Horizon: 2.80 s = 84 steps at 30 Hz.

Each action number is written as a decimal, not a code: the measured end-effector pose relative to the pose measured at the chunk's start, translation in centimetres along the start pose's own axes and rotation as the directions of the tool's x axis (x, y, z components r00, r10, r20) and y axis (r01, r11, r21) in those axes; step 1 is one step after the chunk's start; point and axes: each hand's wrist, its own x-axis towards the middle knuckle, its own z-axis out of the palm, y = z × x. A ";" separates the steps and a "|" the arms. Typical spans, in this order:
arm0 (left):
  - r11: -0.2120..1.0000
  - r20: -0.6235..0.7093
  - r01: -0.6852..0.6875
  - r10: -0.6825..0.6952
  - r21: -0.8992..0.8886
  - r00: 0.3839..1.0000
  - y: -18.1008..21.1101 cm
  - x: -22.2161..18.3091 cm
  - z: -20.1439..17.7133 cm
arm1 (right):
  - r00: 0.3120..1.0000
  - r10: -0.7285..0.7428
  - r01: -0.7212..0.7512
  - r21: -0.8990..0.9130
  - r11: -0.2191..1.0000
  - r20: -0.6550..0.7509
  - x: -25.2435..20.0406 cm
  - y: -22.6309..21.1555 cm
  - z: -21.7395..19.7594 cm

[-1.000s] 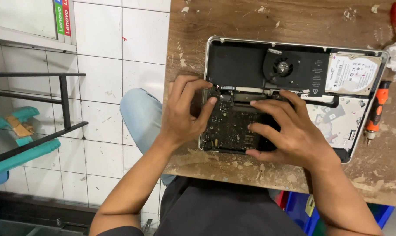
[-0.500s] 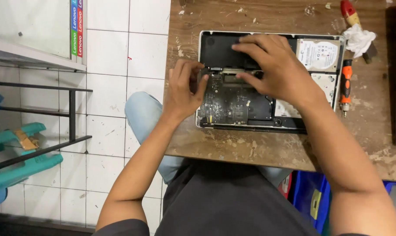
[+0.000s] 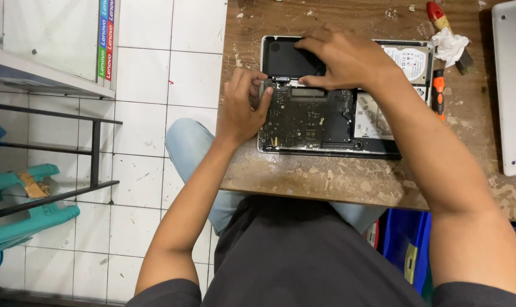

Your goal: Cleaning internal components and disconnecting cables to remove the motherboard from a laptop.

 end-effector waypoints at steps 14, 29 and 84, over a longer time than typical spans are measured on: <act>0.979 -0.014 0.147 -0.151 -0.144 0.988 1.1 -0.2 0.1 | 0.995 -0.098 0.101 -0.296 0.950 0.024 0.0 -0.4 -0.2; 0.879 -0.050 0.434 -0.451 -0.196 0.891 2.9 0.1 0.8 | 0.990 -0.132 0.118 -0.249 0.961 -0.042 -0.2 -0.1 0.4; 0.922 -0.124 0.242 -0.290 -0.301 0.949 1.0 -0.8 0.7 | 0.967 -0.231 0.152 -0.484 0.861 -0.106 2.0 -7.0 4.1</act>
